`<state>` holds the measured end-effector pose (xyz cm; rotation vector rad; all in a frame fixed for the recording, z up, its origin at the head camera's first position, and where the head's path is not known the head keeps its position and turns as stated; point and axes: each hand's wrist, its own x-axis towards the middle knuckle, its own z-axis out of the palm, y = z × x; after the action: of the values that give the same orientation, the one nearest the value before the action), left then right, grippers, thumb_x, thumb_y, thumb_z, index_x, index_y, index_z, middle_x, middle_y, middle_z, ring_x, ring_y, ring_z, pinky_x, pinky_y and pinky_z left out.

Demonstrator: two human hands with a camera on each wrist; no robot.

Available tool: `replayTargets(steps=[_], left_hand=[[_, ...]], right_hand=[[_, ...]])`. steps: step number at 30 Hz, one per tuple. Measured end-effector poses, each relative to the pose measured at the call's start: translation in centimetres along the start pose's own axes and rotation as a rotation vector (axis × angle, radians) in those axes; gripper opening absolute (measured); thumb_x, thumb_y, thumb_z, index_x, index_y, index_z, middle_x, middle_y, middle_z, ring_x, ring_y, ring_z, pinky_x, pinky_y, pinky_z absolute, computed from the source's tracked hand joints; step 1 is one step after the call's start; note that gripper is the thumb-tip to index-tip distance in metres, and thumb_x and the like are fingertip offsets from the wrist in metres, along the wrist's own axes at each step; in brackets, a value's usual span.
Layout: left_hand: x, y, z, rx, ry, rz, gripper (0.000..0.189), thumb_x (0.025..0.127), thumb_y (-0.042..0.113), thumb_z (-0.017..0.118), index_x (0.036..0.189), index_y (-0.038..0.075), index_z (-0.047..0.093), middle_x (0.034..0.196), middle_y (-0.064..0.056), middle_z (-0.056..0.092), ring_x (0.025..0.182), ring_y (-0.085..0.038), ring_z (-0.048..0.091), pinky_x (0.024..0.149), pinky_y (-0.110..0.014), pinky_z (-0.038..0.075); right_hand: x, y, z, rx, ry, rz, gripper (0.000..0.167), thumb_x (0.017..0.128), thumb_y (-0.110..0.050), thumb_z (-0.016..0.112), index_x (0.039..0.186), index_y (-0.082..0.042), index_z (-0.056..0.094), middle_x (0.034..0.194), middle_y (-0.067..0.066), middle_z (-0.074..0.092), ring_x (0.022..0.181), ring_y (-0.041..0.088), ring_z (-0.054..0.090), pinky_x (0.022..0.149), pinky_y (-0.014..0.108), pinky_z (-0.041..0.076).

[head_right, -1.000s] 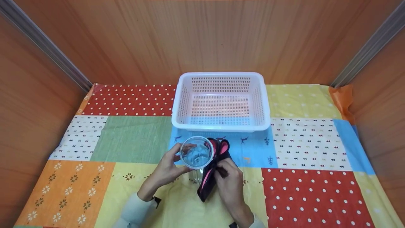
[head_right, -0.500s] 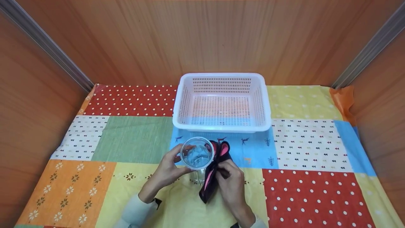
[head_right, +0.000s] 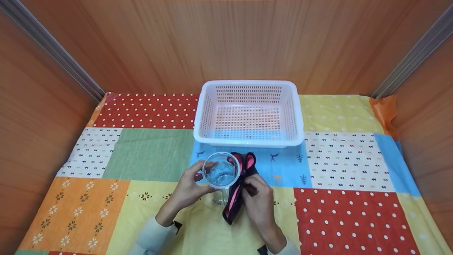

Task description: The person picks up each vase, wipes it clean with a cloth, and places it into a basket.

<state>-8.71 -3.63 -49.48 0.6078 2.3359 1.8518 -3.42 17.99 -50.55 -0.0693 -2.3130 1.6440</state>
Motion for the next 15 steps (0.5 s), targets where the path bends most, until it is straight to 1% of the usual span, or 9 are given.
replayTargets(steps=[4, 7, 9, 11, 12, 15], left_hand=[[0.1, 0.1, -0.1, -0.013, -0.005, -0.02, 0.051, 0.08, 0.008, 0.093, 0.125, 0.009, 0.069, 0.123, -0.004, 0.068, 0.117, -0.019, 0.066, 0.107, -0.039, 0.055], [0.2, 0.2, -0.2, -0.012, -0.01, -0.034, 0.052, 0.079, 0.006, 0.093, 0.125, 0.01, 0.069, 0.122, -0.003, 0.067, 0.116, -0.022, 0.066, 0.107, -0.041, 0.055], [0.2, 0.2, -0.2, -0.011, -0.014, -0.039, 0.052, 0.079, 0.006, 0.093, 0.125, 0.01, 0.069, 0.122, -0.003, 0.068, 0.116, -0.026, 0.066, 0.107, -0.042, 0.055], [0.2, 0.2, -0.2, -0.01, -0.013, -0.04, 0.052, 0.078, 0.006, 0.093, 0.124, 0.01, 0.069, 0.122, -0.002, 0.068, 0.117, -0.026, 0.066, 0.107, -0.042, 0.055], [0.2, 0.2, -0.2, -0.011, -0.011, -0.039, 0.052, 0.078, 0.006, 0.093, 0.124, 0.01, 0.069, 0.121, -0.002, 0.068, 0.116, -0.025, 0.066, 0.107, -0.042, 0.055], [0.2, 0.2, -0.1, -0.016, -0.01, -0.037, 0.051, 0.078, 0.004, 0.093, 0.122, 0.01, 0.069, 0.12, -0.002, 0.067, 0.115, -0.02, 0.066, 0.107, -0.04, 0.056]], right_hand=[[0.0, 0.4, 0.0, -0.006, -0.018, 0.004, 0.025, 0.084, 0.024, 0.071, 0.09, 0.001, 0.077, 0.096, 0.007, 0.07, 0.097, 0.013, 0.068, 0.085, 0.018, 0.059], [-0.1, 0.9, -0.1, -0.017, -0.042, -0.003, 0.024, 0.085, 0.023, 0.071, 0.09, 0.0, 0.076, 0.096, 0.007, 0.07, 0.099, 0.011, 0.068, 0.086, 0.019, 0.059], [-0.2, 1.2, -0.1, -0.026, -0.057, -0.016, 0.023, 0.086, 0.021, 0.072, 0.09, -0.001, 0.075, 0.095, 0.009, 0.07, 0.098, 0.008, 0.068, 0.087, 0.018, 0.059], [-0.3, 1.6, -0.2, -0.031, -0.061, -0.04, 0.022, 0.085, 0.021, 0.072, 0.09, 0.0, 0.075, 0.095, 0.012, 0.07, 0.097, 0.004, 0.067, 0.086, 0.016, 0.058], [-0.3, 1.8, -0.2, -0.025, -0.057, -0.059, 0.022, 0.084, 0.022, 0.072, 0.09, 0.0, 0.075, 0.094, 0.014, 0.07, 0.097, 0.003, 0.066, 0.086, 0.015, 0.057], [-0.4, 2.1, -0.1, -0.01, -0.035, -0.093, 0.023, 0.081, 0.024, 0.072, 0.09, 0.003, 0.075, 0.093, 0.012, 0.072, 0.095, 0.003, 0.066, 0.086, 0.016, 0.059]])
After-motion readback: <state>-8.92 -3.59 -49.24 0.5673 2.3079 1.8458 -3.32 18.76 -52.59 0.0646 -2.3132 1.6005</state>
